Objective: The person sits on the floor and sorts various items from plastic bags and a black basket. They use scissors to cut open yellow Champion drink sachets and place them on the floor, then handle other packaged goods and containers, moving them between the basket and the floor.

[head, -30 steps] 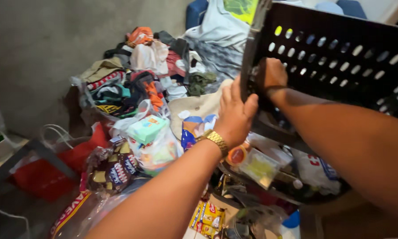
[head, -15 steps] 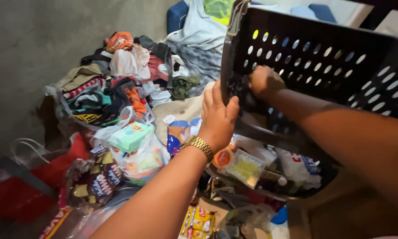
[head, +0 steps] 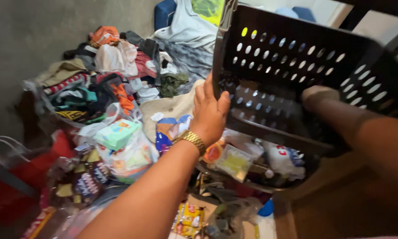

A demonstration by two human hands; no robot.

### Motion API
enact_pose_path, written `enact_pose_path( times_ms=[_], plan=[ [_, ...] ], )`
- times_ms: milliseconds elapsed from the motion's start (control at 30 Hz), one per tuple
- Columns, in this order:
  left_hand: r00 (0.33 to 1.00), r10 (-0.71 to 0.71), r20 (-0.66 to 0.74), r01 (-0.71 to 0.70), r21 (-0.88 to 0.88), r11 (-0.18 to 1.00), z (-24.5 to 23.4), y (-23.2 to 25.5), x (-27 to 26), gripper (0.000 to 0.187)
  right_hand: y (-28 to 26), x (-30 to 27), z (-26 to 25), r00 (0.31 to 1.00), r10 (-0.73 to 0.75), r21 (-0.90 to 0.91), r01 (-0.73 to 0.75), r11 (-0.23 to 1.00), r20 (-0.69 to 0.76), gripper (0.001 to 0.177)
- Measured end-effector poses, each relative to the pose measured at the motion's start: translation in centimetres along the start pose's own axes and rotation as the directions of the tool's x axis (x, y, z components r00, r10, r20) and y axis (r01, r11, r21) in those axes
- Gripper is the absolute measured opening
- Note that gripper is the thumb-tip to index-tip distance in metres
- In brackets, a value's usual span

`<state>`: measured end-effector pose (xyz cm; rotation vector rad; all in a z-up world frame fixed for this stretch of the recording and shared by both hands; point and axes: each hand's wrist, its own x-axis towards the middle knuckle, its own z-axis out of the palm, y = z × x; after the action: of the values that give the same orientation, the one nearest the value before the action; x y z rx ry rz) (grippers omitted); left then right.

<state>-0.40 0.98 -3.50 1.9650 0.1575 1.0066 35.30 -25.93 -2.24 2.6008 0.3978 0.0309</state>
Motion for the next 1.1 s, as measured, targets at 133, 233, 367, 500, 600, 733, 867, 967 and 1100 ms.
enact_pose_path(
  times_ms=[133,233,367,500,600,733,867,967,1100],
  plan=[
    [0.996,0.057,-0.072,-0.054,0.054,0.997,0.4,-0.2,0.5,0.066,-0.4,-0.6,0.3,0.983,-0.068,-0.193,0.100,0.976,0.168,0.029],
    [0.999,-0.010,-0.042,0.011,0.035,0.999,0.8,-0.3,0.5,0.066,-1.4,-2.3,-0.2,0.961,-0.105,-0.349,0.194,0.917,0.256,0.031],
    [0.999,-0.013,-0.035,0.013,0.020,1.000,0.7,-0.3,0.2,0.066,-2.0,-7.0,-1.2,0.953,-0.184,-0.251,0.244,0.937,0.239,0.031],
    [0.999,-0.033,-0.042,0.034,0.031,0.999,0.6,0.2,0.4,0.068,-1.3,-8.6,-4.8,0.847,-0.281,-0.092,0.358,0.929,0.452,0.032],
    [0.997,-0.073,-0.006,0.073,0.034,0.997,0.4,0.4,0.7,0.069,0.2,-7.8,-6.2,0.744,-0.347,0.037,0.400,0.916,0.571,0.033],
    [0.997,-0.079,0.003,0.079,0.001,0.997,0.6,0.3,0.6,0.069,1.3,-5.8,-5.1,0.798,-0.496,-0.287,0.592,0.753,0.344,0.035],
    [0.999,-0.042,-0.021,0.043,0.024,0.999,0.6,0.0,0.4,0.069,1.2,-5.4,-2.2,0.963,-0.264,-0.012,0.264,0.964,-0.058,0.026],
    [0.999,-0.031,-0.016,0.032,0.027,0.999,0.6,-0.1,0.8,0.069,0.8,-5.9,-1.9,0.954,-0.282,-0.124,0.293,0.948,0.100,0.025],
    [0.999,-0.042,-0.003,0.042,-0.007,0.999,0.6,-0.1,0.7,0.068,-1.1,-8.5,-2.2,0.901,-0.283,-0.106,0.333,0.937,0.328,0.026]
  ],
)
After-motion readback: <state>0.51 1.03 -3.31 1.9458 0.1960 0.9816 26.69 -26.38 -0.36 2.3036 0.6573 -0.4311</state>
